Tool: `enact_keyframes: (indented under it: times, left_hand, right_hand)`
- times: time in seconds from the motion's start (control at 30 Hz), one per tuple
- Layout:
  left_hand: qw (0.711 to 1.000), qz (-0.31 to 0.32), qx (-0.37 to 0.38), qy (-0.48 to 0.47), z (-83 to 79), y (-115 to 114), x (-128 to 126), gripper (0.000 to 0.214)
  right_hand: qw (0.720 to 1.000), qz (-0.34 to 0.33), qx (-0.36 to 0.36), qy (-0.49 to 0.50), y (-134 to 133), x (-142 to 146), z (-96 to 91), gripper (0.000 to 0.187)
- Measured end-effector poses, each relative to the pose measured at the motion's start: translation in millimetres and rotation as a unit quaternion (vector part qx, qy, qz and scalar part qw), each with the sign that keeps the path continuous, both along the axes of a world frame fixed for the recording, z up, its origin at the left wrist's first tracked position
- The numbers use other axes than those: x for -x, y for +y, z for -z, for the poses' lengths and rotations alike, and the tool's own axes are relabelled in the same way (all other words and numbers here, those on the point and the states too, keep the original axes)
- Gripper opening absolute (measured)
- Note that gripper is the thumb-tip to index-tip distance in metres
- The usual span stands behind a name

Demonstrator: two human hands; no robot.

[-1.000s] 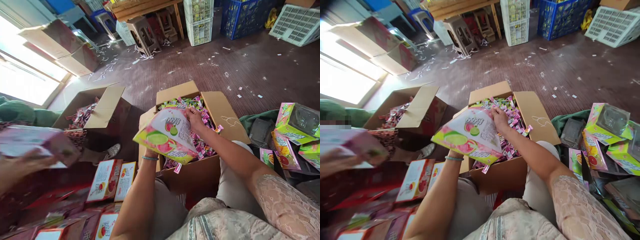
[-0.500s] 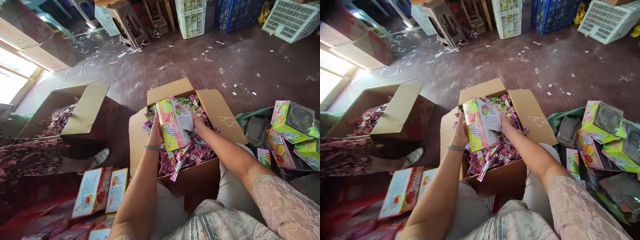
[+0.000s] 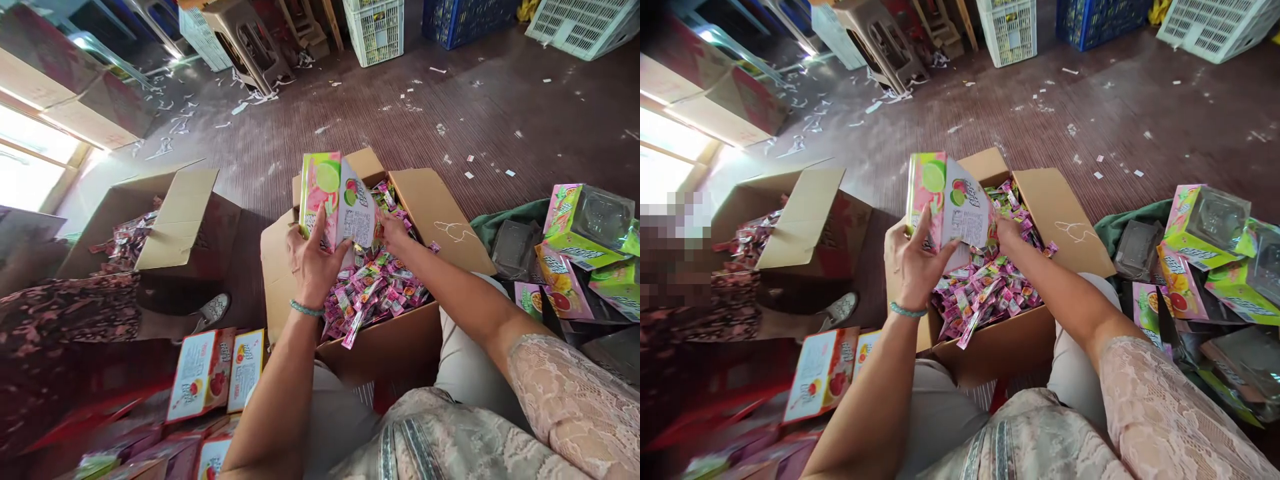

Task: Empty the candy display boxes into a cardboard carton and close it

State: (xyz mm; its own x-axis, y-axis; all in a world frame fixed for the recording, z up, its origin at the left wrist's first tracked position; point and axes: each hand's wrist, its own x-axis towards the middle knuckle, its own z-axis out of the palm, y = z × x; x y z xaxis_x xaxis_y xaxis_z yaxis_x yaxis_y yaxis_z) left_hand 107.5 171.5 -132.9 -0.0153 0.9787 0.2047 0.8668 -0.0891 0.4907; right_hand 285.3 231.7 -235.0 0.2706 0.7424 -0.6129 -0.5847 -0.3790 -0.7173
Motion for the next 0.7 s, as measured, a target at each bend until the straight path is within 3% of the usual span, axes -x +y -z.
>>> enact_keyframes:
  times: [0.1,0.27,0.33,0.47,0.57,0.7]
  left_hand:
    - [0.998,0.042,-0.045,0.028,-14.9,4.1,7.9,0.081]
    - [0.996,0.019,-0.087,0.015,-20.0,9.2,9.2,0.073]
    - [0.996,0.023,-0.085,0.016,-17.0,11.4,10.1,0.072]
    - [0.999,0.028,-0.006,0.016,-11.0,11.3,14.7,0.063]
    - [0.999,0.022,-0.044,-0.013,-11.1,6.6,17.7,0.066]
    - [0.998,0.017,-0.057,-0.026,-6.6,4.9,16.1,0.071]
  right_hand:
    - [0.997,-0.064,0.039,0.027,-9.2,2.5,-16.4,0.031]
    - [0.989,-0.143,0.014,-0.034,-23.2,1.1,-33.1,0.027]
    - [0.988,-0.149,-0.003,-0.042,-24.8,-0.8,-36.5,0.022]
    - [0.989,-0.143,0.024,-0.025,-22.9,-6.6,-39.7,0.020]
    - [0.991,-0.125,0.044,-0.029,-21.9,-9.5,-39.8,0.024]
    - [0.985,-0.163,0.054,0.029,-20.8,-9.4,-37.8,0.041]
